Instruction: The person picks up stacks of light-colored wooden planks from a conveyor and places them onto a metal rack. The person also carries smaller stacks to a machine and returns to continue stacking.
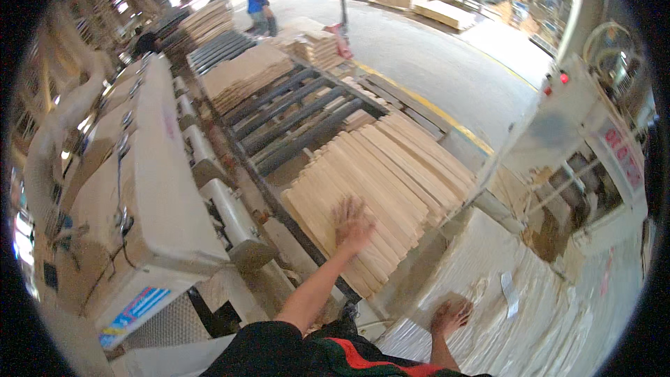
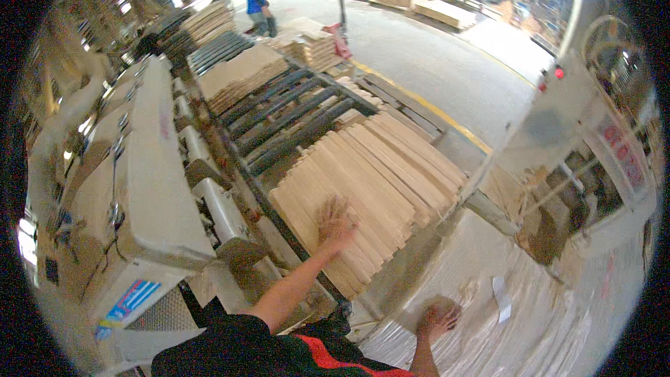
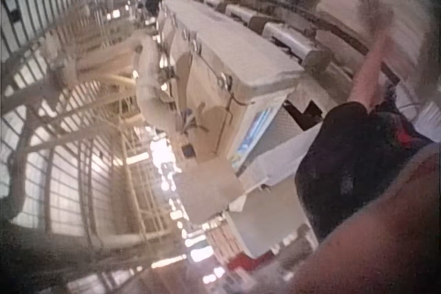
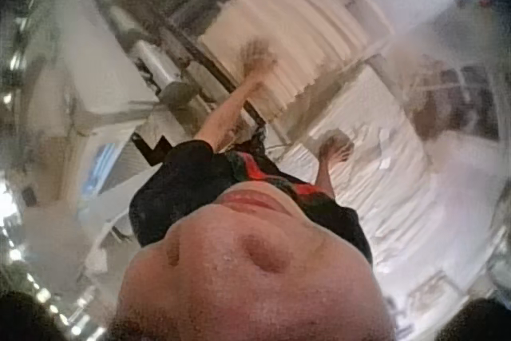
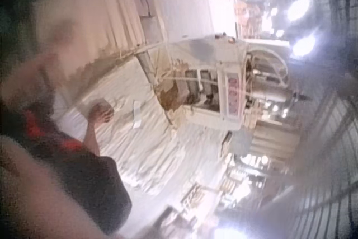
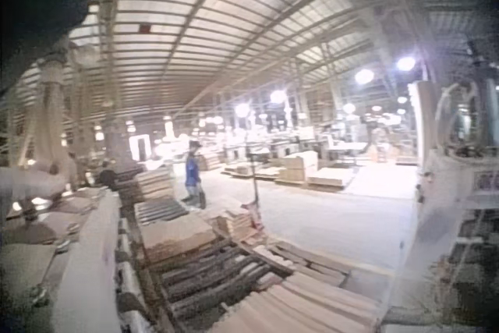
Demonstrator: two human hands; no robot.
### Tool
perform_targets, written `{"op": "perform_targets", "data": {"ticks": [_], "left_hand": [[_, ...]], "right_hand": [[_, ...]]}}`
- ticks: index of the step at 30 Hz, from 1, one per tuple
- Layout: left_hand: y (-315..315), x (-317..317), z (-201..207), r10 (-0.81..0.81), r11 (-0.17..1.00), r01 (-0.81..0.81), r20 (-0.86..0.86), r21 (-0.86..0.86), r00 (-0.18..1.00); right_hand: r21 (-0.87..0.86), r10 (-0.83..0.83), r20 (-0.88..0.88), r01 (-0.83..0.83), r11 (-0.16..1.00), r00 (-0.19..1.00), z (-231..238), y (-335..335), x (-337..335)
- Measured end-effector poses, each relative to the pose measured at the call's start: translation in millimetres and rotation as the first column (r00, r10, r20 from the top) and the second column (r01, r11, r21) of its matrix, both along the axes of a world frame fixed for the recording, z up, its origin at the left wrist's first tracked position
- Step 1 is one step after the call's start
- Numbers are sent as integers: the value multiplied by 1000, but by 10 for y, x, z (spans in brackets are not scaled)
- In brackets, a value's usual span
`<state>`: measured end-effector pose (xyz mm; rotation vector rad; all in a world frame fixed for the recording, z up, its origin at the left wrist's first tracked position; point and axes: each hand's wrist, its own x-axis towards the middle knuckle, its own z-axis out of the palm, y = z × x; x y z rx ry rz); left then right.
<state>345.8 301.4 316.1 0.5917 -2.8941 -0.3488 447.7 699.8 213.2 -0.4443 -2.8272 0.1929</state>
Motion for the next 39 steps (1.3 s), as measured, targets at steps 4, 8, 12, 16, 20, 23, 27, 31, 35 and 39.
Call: {"op": "perform_targets", "data": {"ticks": [4,8,12,16,20,23,27,31,35,39], "left_hand": [[35,-63,-17,-31,1000,31,-50,-4,998],[95,-88,12,-24,999,24,-34,21,999],[36,-51,10,-2,1000,2,11,7,1000],[25,-40,30,13,1000,-13,-32,-1,999],[73,-71,10,-21,1000,20,-130,-6,991],[159,-22,-43,-57,997,65,-219,29,974],[-180,-65,-496,-187,980,173,-149,-101,971],[-219,86,-673,-13,999,23,-291,31,957],[31,299,-472,-279,954,284,-54,95,959],[1061,949,-626,-372,845,495,-444,201,815]], "right_hand": [[-38,-55,52,57,998,997,1,56,-97],[-87,-93,63,98,991,994,55,67,-37],[-96,-47,48,51,994,998,142,-7,-65],[-75,-2,-16,1,997,1000,111,-24,-39],[-121,-51,58,58,991,997,116,-23,-9],[-232,-27,95,48,972,995,266,5,24],[-161,-29,-11,27,987,1000,57,122,-82],[-261,-25,-27,17,965,999,171,-25,68],[-597,26,-110,-87,797,994,306,18,554],[-448,-86,-105,30,894,991,-83,463,1679]]}}
